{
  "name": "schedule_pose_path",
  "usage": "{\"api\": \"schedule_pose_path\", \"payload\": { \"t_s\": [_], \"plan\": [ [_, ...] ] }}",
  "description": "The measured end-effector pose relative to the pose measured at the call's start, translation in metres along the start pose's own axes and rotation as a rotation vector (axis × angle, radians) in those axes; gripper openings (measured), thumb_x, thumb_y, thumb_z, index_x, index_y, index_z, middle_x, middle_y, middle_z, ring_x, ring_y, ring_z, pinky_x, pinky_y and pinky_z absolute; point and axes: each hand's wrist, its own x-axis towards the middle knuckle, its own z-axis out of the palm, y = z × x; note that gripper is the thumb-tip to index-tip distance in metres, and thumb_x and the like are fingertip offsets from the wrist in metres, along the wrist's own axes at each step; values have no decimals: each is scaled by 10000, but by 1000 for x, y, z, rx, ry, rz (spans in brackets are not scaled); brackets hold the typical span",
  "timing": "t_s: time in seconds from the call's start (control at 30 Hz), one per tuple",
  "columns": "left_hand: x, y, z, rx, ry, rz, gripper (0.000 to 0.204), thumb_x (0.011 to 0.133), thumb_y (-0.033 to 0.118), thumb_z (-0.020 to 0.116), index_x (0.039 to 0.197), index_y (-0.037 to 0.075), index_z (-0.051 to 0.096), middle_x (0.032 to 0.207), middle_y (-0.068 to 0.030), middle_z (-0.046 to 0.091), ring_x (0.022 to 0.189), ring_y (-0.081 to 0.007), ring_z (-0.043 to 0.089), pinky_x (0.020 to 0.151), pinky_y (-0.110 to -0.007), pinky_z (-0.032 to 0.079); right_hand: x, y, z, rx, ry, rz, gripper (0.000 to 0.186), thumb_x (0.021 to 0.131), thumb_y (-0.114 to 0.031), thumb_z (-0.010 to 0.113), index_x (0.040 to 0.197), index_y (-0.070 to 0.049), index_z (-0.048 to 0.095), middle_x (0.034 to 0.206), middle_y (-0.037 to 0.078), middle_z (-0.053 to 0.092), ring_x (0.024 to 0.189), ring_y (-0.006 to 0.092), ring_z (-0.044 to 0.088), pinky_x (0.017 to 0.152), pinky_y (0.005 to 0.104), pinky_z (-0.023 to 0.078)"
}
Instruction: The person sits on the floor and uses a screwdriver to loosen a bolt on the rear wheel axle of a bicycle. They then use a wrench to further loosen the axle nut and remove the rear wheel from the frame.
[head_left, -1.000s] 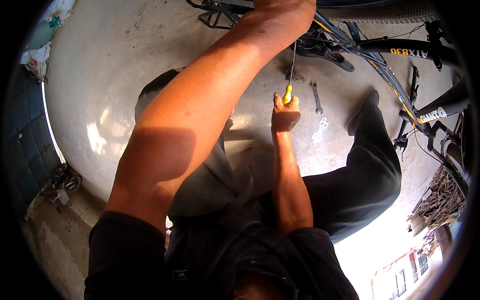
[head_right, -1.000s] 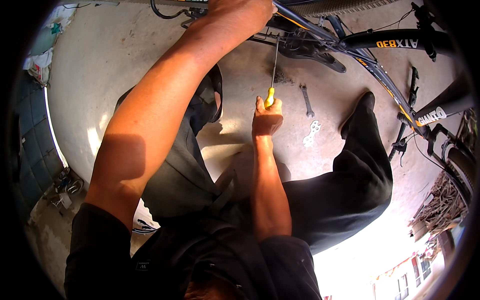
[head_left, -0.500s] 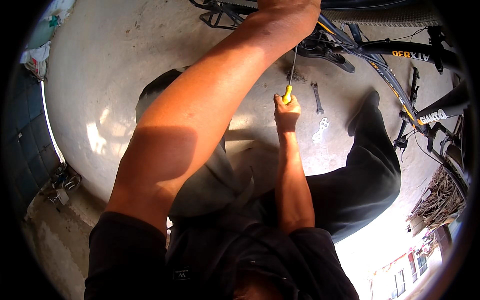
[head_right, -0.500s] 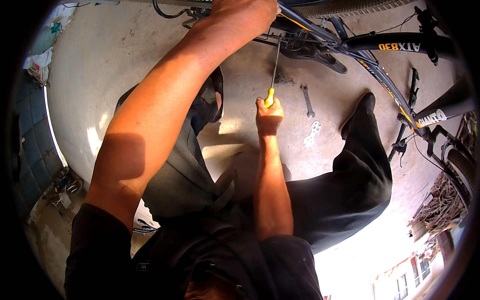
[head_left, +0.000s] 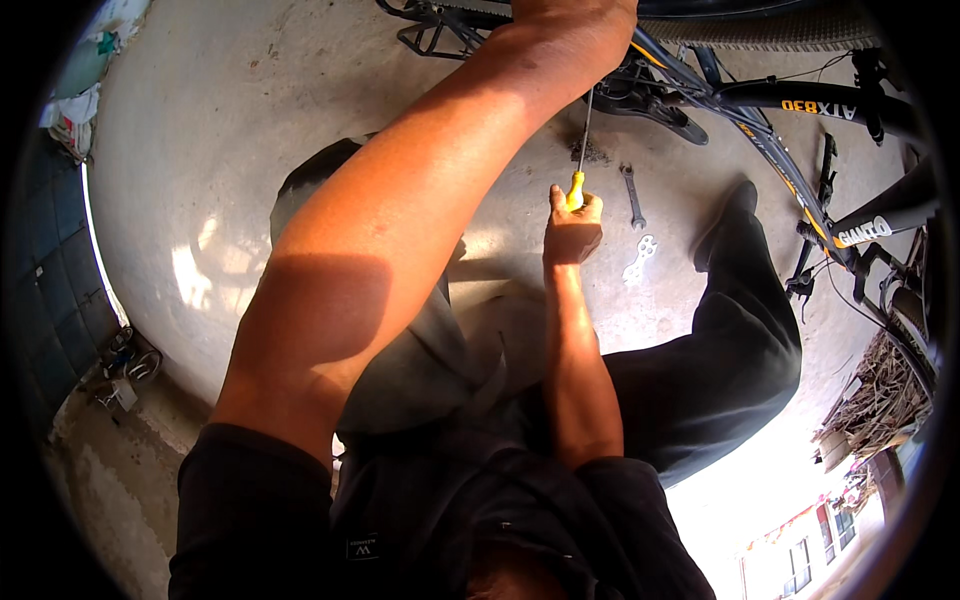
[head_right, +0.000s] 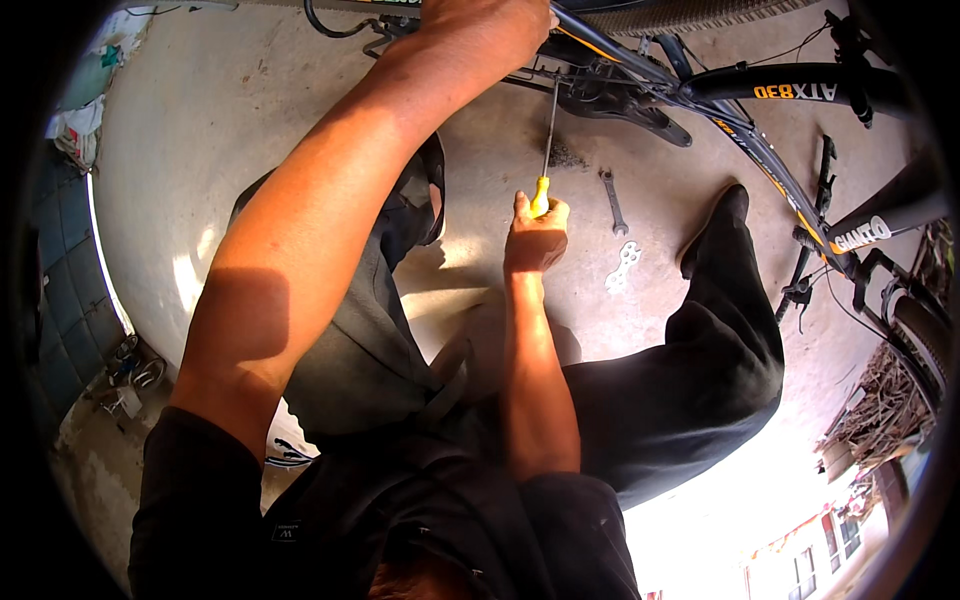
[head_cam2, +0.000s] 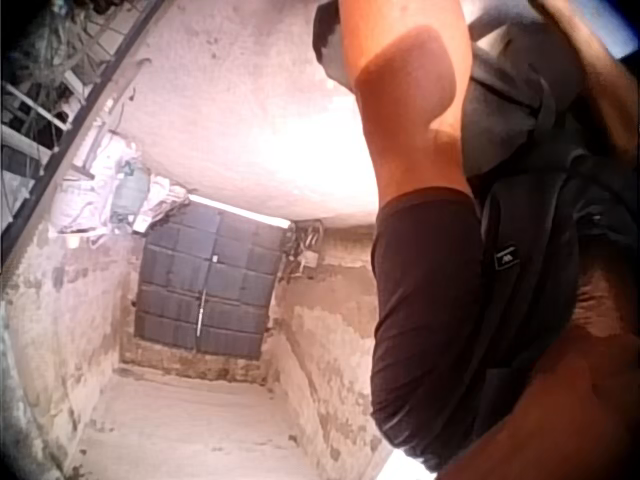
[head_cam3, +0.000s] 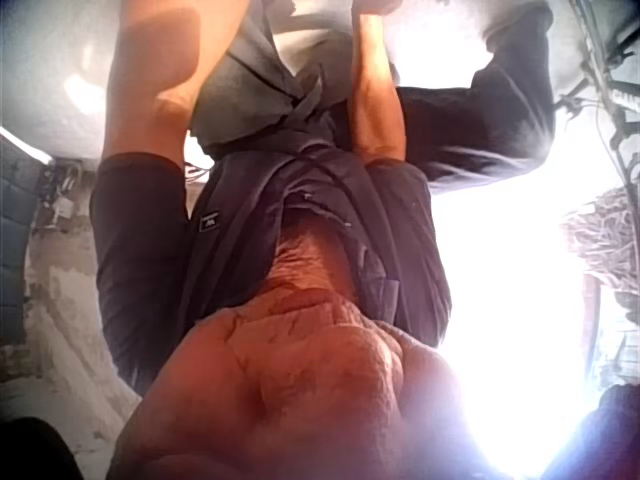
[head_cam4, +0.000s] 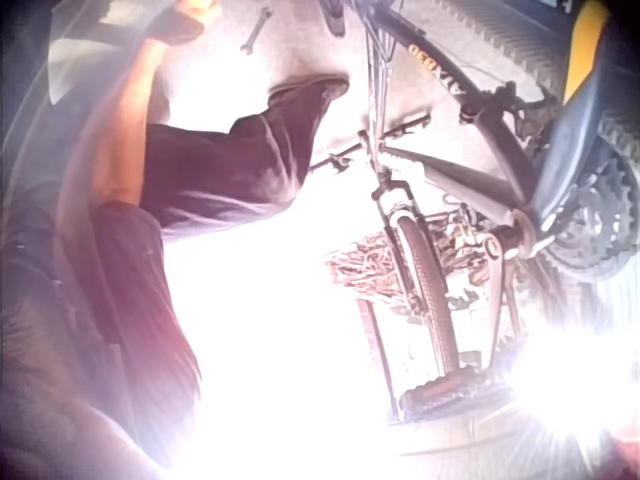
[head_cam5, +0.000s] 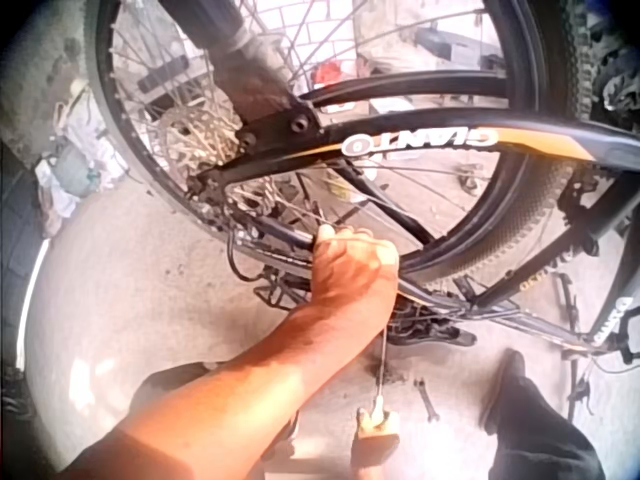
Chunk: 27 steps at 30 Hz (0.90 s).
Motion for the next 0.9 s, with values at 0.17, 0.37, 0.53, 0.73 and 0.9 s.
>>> {"api": "schedule_pose_path", "payload": {
  "t_s": [0.17, 0.37, 0.53, 0.73, 0.9],
  "plan": [
    [0, 0, -2, -5, -20, 1, 170, 860, 109, 608, 770, 150, 746, 838, -48, 734, 896, -223, 698, 871, -426, 465, -1, -2, -3, -22, -25, -70, 383, 904, -404, 766, 963, -50, 632, 734, 188, 681, 686, 401, 677, 635, 469, 514],
    [1, 0, -4, -11, -59, -2, 187, 883, 116, 592, 808, 149, 760, 859, -51, 738, 926, -227, 701, 886, -427, 465, 8, 3, -2, 22, -77, -86, 361, 903, -360, 755, 866, -32, 609, 686, 195, 656, 633, 401, 656, 606, 468, 509],
    [2, 0, -3, -5, -85, -13, 200, 895, 111, 582, 825, 158, 763, 873, -45, 742, 942, -227, 699, 897, -424, 464, 14, 16, 0, 95, -155, -72, 342, 901, -329, 757, 848, -21, 616, 666, 185, 637, 601, 344, 642, 600, 436, 507],
    [2, 1, -4, 4, -76, -14, 183, 881, 109, 597, 812, 158, 758, 864, -50, 740, 927, -224, 698, 890, -419, 466, 19, 29, 10, 343, -280, -13, 266, 960, -219, 724, 829, -53, 563, 592, 0, 527, 504, 112, 483, 496, 296, 411],
    [0, 1, -7, -8, -55, -12, 169, 870, 114, 605, 803, 153, 755, 854, -53, 738, 913, -222, 697, 883, -417, 467, 21, 25, 1, 561, -475, 163, 234, 984, -209, 699, 856, -95, 539, 609, -28, 509, 461, 68, 452, 428, 260, 383]
  ]
}}
